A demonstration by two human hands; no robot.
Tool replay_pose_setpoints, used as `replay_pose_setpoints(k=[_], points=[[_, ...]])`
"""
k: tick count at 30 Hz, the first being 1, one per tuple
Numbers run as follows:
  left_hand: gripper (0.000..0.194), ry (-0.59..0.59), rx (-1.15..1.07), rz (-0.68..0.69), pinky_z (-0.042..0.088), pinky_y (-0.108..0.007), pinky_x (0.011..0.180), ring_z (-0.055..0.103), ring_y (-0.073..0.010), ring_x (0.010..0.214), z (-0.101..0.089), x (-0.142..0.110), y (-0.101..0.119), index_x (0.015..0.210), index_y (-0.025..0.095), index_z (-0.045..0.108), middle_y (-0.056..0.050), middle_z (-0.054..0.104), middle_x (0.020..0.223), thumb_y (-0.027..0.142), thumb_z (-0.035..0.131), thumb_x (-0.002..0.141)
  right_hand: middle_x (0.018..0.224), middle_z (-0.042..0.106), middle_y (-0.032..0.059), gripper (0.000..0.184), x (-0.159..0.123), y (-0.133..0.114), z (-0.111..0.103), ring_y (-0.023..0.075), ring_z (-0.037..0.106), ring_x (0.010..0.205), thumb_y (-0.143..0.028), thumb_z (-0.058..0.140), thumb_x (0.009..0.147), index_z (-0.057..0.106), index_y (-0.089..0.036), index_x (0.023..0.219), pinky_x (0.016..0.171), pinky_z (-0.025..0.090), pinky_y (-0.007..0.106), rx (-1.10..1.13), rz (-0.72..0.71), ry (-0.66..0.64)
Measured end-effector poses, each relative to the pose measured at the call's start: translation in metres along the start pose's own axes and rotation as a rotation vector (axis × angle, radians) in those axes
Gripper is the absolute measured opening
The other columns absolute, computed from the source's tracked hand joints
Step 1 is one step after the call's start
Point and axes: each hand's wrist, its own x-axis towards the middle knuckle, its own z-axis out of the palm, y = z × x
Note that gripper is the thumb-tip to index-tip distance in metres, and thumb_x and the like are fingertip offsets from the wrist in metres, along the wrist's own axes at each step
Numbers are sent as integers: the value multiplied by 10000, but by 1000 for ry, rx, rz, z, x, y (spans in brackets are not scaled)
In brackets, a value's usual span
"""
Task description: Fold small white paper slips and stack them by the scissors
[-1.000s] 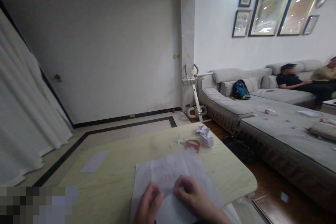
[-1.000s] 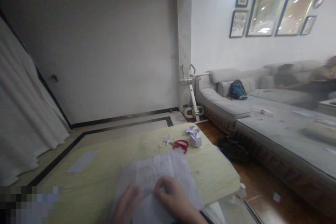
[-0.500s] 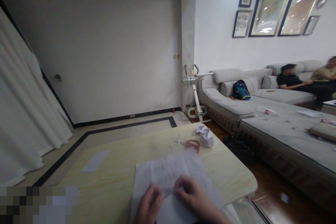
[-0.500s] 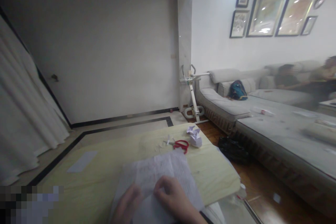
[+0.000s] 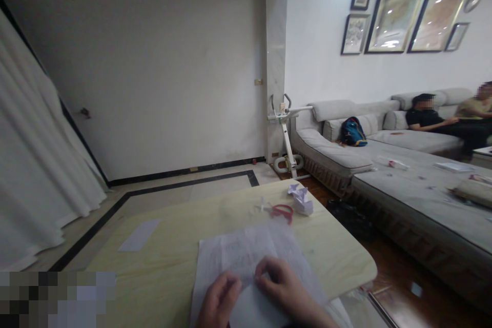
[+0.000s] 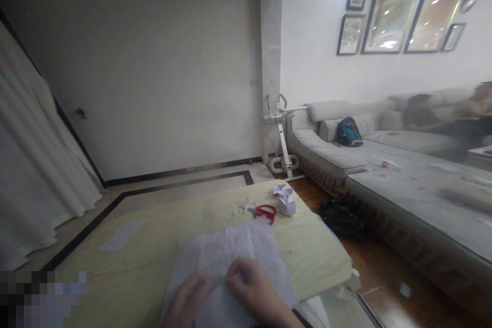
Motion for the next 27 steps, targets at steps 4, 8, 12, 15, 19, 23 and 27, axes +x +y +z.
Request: replay_pose_setpoints(k=[4,8,12,15,19,23,27], points=[[244,-34,9,18,559,-298,829,696,-290,964,0,1,1,767,244,726,-59,769,857,485,700,738,796,674,33,190,-1,-4,0,218,602,819,-353,583,831,665,-192,771,764,452,302,-14,12,-1],[236,15,24,10,551,-297,857,694,-286,969,1,1,-7,801,257,738,-57,772,911,479,706,728,809,680,41,175,-1,-6,0,227,605,837,-335,578,823,662,-192,769,795,456,322,-26,28,12],[270,37,30,2,554,-310,851,699,-282,942,2,2,-14,866,245,739,-54,769,922,481,662,760,816,676,54,180,-1,-4,0,225,609,830,-317,571,819,667,-168,787,784,458,321,-11,12,6],[243,33,33,16,548,-296,862,696,-286,974,2,2,-15,802,258,740,-59,774,948,487,675,755,796,676,48,163,-1,-3,0,219,612,810,-295,572,810,667,-168,771,767,458,313,-4,6,6],[325,4,28,21,568,-318,786,703,-285,892,3,2,-15,929,253,724,-36,761,829,523,623,779,803,677,44,141,0,-3,1,222,613,824,-274,576,801,666,-170,772,776,458,316,13,6,5],[246,41,15,22,550,-309,850,698,-281,941,4,1,-14,844,265,729,-38,768,892,481,635,771,799,677,41,134,1,-2,0,218,614,817,-267,578,805,665,-169,776,761,458,307,21,-4,-8],[275,3,17,48,562,-300,790,707,-271,841,3,3,-9,808,257,737,-46,761,815,512,651,748,800,677,45,143,1,-2,0,221,616,823,-276,578,813,664,-168,773,767,460,309,14,0,4]])
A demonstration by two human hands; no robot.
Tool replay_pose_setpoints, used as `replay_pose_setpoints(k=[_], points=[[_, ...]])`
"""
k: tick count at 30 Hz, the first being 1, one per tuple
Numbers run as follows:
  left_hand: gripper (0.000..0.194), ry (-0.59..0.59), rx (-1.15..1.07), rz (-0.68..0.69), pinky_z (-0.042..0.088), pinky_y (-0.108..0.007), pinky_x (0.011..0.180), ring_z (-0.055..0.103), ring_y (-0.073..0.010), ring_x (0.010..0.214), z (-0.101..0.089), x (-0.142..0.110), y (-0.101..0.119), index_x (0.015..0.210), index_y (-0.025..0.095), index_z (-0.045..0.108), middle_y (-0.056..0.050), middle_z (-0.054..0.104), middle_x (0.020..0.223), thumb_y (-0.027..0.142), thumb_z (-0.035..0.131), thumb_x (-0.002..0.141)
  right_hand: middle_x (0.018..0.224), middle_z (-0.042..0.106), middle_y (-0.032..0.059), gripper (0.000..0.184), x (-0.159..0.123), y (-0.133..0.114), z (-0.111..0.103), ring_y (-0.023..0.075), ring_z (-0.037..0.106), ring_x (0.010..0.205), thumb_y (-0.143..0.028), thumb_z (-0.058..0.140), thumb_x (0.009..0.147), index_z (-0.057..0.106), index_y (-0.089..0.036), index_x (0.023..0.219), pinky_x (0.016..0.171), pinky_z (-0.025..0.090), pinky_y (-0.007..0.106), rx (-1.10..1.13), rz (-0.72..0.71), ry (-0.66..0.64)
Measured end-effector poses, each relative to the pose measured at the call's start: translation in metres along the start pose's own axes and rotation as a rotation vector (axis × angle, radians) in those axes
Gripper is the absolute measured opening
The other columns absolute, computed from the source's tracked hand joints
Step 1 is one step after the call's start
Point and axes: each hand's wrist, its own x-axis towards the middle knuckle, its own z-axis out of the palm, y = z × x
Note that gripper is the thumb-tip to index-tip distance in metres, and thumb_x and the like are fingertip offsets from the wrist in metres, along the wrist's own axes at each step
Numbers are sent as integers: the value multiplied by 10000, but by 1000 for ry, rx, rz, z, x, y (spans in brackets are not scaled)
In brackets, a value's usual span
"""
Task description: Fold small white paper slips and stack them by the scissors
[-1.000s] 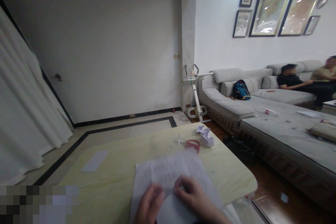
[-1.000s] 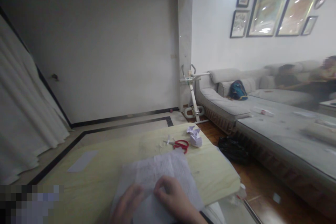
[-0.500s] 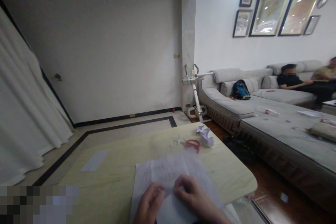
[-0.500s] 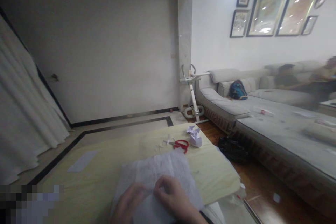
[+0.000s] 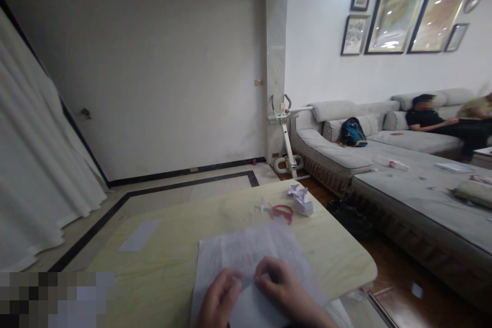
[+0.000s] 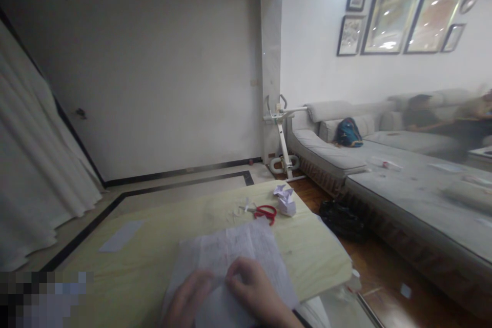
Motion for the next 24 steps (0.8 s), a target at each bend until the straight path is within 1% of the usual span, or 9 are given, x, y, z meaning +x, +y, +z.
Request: replay_pose_setpoints(k=[2,5,8,13,16,18,21,24], points=[[297,-15,6,7,565,-301,763,701,-269,803,-1,1,4,792,247,736,-44,745,756,528,654,741,802,676,46,141,-1,0,0,223,616,824,-274,578,812,662,-167,775,767,460,310,3,4,-1],[274,-30,15,-2,566,-290,756,700,-275,825,-3,1,9,724,254,729,-45,739,724,526,692,717,809,678,47,143,-1,3,0,225,616,831,-276,576,813,662,-166,782,770,459,312,0,1,-2],[282,-43,11,-7,571,-295,742,702,-276,828,-4,-1,11,775,256,736,-37,731,695,529,682,731,816,684,45,142,-1,6,1,221,618,830,-276,576,817,667,-170,787,777,460,312,-7,-7,5],[284,-34,19,0,569,-294,771,700,-288,878,-3,1,6,741,262,730,-50,754,759,541,691,715,816,691,49,151,1,6,1,226,625,833,-288,582,811,673,-171,785,790,469,323,-9,0,5],[327,-31,-1,1,568,-305,776,699,-285,868,-2,4,0,796,251,735,-42,755,782,559,687,699,789,687,39,144,1,4,2,221,625,815,-287,583,808,666,-178,762,766,470,312,-11,2,9],[328,-44,-6,3,563,-302,769,698,-279,842,-1,6,-2,755,239,728,-45,749,778,558,677,704,791,685,32,131,1,4,2,217,623,818,-282,588,805,665,-184,763,763,466,302,-15,6,16],[318,-69,-7,10,561,-294,736,695,-263,790,-2,7,-1,758,235,726,-46,742,761,544,658,730,795,681,35,130,1,6,2,215,619,810,-269,583,805,668,-176,776,759,459,301,-23,-2,15],[292,-73,2,4,560,-293,762,697,-268,829,-3,5,0,782,244,736,-45,752,793,522,665,732,790,678,40,137,1,8,2,215,615,805,-266,581,813,669,-167,774,755,455,301,-20,-23,8]])
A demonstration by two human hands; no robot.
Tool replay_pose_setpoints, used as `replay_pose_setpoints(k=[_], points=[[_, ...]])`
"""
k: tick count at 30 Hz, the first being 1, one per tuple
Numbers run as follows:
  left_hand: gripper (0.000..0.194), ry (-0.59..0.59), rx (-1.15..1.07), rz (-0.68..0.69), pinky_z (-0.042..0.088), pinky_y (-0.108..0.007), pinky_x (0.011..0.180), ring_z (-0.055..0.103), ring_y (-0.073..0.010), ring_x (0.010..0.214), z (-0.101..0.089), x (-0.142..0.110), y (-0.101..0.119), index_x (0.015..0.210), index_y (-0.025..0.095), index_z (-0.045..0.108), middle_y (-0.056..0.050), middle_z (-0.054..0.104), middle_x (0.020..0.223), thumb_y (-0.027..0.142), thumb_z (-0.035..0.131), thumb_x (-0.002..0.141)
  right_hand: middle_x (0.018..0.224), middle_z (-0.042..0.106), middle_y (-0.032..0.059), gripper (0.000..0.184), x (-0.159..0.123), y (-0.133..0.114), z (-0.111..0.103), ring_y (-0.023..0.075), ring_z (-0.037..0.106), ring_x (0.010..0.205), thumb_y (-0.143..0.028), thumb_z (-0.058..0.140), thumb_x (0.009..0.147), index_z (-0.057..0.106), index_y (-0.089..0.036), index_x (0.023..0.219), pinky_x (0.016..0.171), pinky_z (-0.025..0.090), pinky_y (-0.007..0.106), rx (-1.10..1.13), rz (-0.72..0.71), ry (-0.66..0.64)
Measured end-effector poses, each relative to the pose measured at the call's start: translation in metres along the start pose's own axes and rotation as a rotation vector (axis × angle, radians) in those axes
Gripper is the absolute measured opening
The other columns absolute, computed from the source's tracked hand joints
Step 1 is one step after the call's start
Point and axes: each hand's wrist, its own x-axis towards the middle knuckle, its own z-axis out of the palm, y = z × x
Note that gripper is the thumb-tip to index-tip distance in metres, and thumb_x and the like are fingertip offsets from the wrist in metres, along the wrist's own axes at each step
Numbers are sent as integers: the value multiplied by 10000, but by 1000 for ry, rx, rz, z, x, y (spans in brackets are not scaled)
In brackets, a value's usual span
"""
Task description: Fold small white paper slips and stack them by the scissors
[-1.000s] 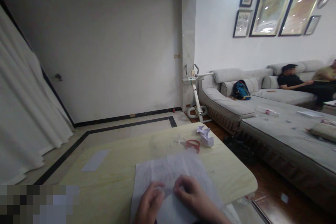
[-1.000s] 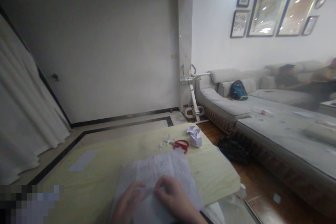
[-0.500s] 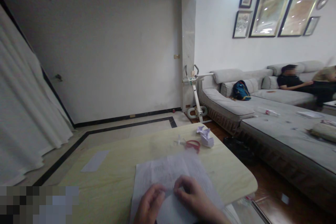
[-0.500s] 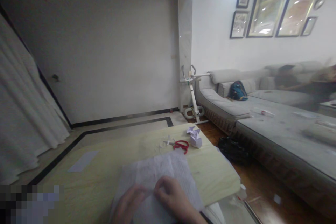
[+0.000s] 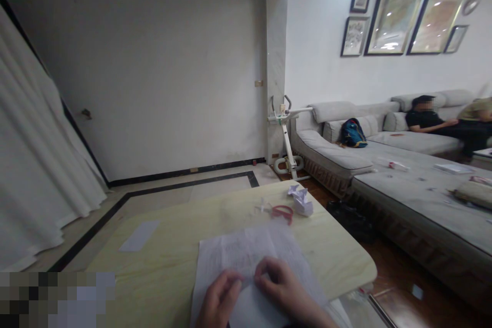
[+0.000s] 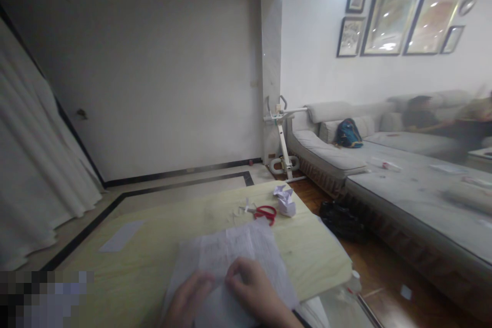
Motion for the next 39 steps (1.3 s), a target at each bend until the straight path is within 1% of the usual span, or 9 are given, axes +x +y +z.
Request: replay_pose_setpoints(k=[5,9,12,16,20,24,31,35,39], points=[[237,54,-5,-1,554,-280,791,697,-267,864,2,-3,0,812,262,745,-38,764,837,470,645,759,799,680,33,120,-1,-2,-1,214,613,822,-237,578,805,676,-177,771,773,456,301,0,26,4],[250,25,-7,32,561,-270,787,701,-261,844,3,-2,1,740,255,734,-41,770,804,491,654,757,802,678,39,122,-2,-6,-2,220,613,828,-242,581,798,675,-167,779,787,453,310,-6,30,0],[287,27,16,32,569,-285,773,704,-262,828,2,-1,2,803,246,743,-37,762,770,512,644,760,806,676,40,129,-2,-6,-2,218,613,823,-260,580,803,666,-165,779,773,455,303,12,19,-4],[272,50,39,34,557,-291,805,703,-269,872,0,0,-2,784,246,743,-43,768,834,504,668,744,797,673,34,139,-1,-4,-2,212,607,814,-280,582,805,663,-174,772,765,454,299,18,17,-11],[280,14,22,28,562,-284,717,700,-251,766,0,0,-8,851,247,747,-34,747,752,494,634,782,789,675,37,157,0,-5,-2,219,606,816,-301,577,813,663,-181,759,766,459,308,9,16,-10],[265,28,23,29,548,-292,807,700,-265,876,0,1,-15,824,251,757,-43,763,851,490,650,780,775,678,37,167,0,-5,-1,219,611,799,-316,582,817,665,-187,752,750,461,305,14,6,-6],[359,6,19,30,532,-316,853,688,-285,934,-3,5,-25,854,235,760,-65,763,913,562,666,740,822,690,41,167,-1,2,-1,227,616,835,-327,591,825,674,-187,789,784,462,310,8,9,-3],[359,0,6,29,554,-285,754,700,-252,816,-1,2,-22,945,247,754,-36,757,803,542,615,793,815,690,41,146,-2,-5,-2,220,622,825,-294,579,823,666,-185,781,770,464,300,19,13,-8],[289,76,67,15,538,-301,861,684,-275,965,1,0,-21,881,244,765,-43,772,943,483,640,779,810,683,47,156,-2,-7,-3,225,621,825,-301,583,817,667,-175,779,768,464,306,15,28,-12]])
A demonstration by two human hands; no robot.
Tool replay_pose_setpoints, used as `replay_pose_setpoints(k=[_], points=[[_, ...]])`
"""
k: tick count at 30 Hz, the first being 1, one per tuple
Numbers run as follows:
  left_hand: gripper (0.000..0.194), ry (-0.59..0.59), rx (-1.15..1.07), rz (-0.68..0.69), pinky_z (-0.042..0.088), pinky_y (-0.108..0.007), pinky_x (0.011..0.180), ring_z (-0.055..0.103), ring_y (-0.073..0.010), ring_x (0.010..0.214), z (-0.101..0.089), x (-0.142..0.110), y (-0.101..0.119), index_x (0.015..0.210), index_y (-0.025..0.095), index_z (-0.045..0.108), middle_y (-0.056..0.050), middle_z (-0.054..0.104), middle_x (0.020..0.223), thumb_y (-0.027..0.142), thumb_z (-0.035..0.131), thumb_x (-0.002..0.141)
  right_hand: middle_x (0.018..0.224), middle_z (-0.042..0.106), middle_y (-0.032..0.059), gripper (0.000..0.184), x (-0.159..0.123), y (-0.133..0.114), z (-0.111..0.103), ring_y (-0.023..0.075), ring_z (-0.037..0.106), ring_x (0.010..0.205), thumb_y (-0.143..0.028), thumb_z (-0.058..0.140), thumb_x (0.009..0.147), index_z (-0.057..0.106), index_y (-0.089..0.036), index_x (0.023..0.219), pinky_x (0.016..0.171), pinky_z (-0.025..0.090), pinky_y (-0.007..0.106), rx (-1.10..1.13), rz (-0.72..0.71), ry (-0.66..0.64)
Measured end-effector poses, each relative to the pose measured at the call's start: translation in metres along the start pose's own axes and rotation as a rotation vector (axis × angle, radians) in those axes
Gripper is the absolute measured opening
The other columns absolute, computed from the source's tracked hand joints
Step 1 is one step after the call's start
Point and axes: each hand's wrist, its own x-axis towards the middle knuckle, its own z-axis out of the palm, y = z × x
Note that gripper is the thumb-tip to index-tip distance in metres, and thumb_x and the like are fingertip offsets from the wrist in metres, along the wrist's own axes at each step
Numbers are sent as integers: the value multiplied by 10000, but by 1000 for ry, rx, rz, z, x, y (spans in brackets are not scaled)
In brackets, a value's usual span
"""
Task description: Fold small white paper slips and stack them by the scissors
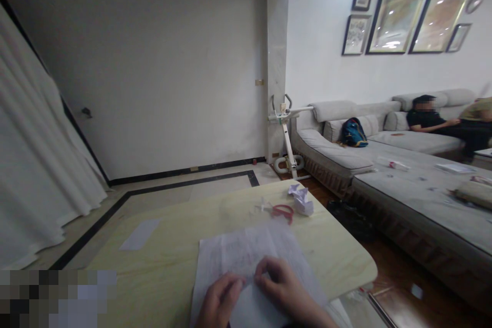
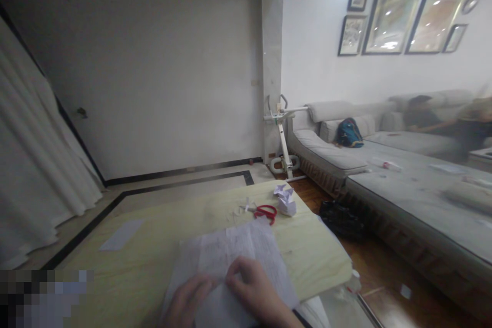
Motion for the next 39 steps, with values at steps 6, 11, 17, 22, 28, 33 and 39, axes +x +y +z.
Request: replay_pose_setpoints(k=[6,11,17,22,28,33,39], points=[[262,10,-7,3,543,-300,878,698,-268,955,-1,1,0,844,253,767,-47,777,941,478,654,773,827,680,45,141,1,10,3,228,615,845,-287,584,815,676,-183,795,792,459,314,-8,-7,18],[327,-46,-12,29,575,-299,791,714,-262,861,-1,2,7,888,250,769,-43,777,868,526,636,773,814,680,41,118,2,11,4,217,611,831,-242,575,809,670,-175,787,784,456,307,-4,-23,19],[287,-40,-1,61,564,-255,778,708,-234,834,-2,-1,13,885,255,763,-27,770,854,479,599,816,819,672,41,117,1,10,2,213,606,830,-252,581,817,662,-171,799,771,455,301,-1,-8,14],[281,-71,11,56,565,-253,765,708,-238,822,-2,1,15,834,255,759,-25,767,801,501,629,795,808,673,42,150,2,8,2,213,610,821,-292,581,823,657,-169,785,766,459,302,25,-20,1],[281,-70,-33,62,563,-270,777,704,-247,824,-2,2,14,793,254,762,-35,769,814,506,638,786,814,677,43,134,2,6,3,224,612,835,-287,586,813,655,-176,784,782,462,315,7,-10,26],[327,-50,-37,52,570,-298,794,707,-265,846,-1,2,13,828,250,771,-46,777,830,544,642,766,821,675,45,144,2,8,2,223,612,839,-293,583,817,660,-175,793,791,458,317,3,1,6],[292,-10,-55,27,550,-308,866,702,-271,946,0,-1,11,883,254,769,-47,780,943,494,631,790,808,674,38,138,3,8,2,215,609,826,-284,584,822,665,-179,784,775,457,307,2,-27,11]])
